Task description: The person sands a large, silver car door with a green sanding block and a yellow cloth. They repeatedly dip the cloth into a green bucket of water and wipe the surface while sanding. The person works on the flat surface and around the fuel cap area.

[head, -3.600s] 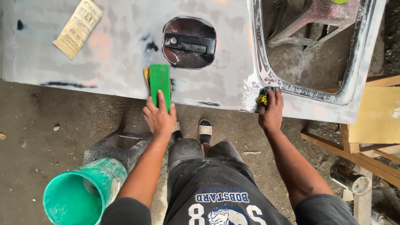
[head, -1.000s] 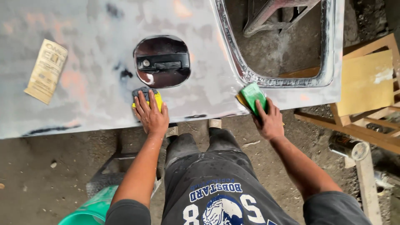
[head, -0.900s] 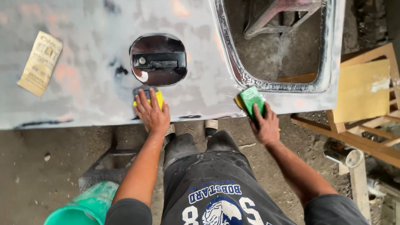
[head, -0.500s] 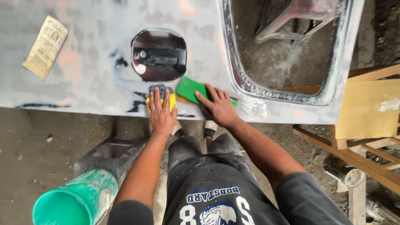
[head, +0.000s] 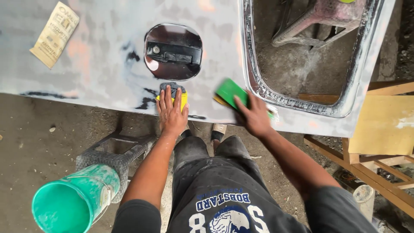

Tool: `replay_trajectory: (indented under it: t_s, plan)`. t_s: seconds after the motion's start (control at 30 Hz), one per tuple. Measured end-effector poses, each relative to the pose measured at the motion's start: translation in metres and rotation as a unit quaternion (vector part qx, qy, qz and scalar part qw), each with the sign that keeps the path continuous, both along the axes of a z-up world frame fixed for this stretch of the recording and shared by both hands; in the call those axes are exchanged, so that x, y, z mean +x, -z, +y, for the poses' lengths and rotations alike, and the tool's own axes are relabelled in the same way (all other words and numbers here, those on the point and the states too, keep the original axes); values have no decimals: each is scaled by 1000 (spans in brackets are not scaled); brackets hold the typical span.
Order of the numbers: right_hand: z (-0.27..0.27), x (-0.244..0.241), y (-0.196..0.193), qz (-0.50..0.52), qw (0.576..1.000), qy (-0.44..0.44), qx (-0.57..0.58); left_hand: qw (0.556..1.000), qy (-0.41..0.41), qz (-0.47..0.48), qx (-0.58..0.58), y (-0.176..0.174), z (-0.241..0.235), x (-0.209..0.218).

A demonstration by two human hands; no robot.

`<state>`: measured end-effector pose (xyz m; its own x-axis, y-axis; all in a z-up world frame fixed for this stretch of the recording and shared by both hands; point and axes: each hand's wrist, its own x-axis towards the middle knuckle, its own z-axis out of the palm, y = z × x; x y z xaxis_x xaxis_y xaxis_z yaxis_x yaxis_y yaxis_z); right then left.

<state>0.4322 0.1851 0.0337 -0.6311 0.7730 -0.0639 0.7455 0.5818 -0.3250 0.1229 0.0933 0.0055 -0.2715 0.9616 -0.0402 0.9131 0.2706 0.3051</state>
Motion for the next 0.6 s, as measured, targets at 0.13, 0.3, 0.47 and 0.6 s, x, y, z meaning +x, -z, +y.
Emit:
replay_trajectory:
  t_s: [0.13,0.3,0.47,0.6]
  plan:
    - [14,-92,-19,29,999,-42,-7,1000,-6,-4,10,-5,0,0]
    - [-10,-48,-13,32,998,-46,-7,1000,4,-7,4,4,-2,-2]
    - [-41,89,25,-88,994,68,-18,1000,8,-5,23,5,1,0]
    - [-33,95,29,-86,993,76,-6,1000,-4,-5,13,4,1,4]
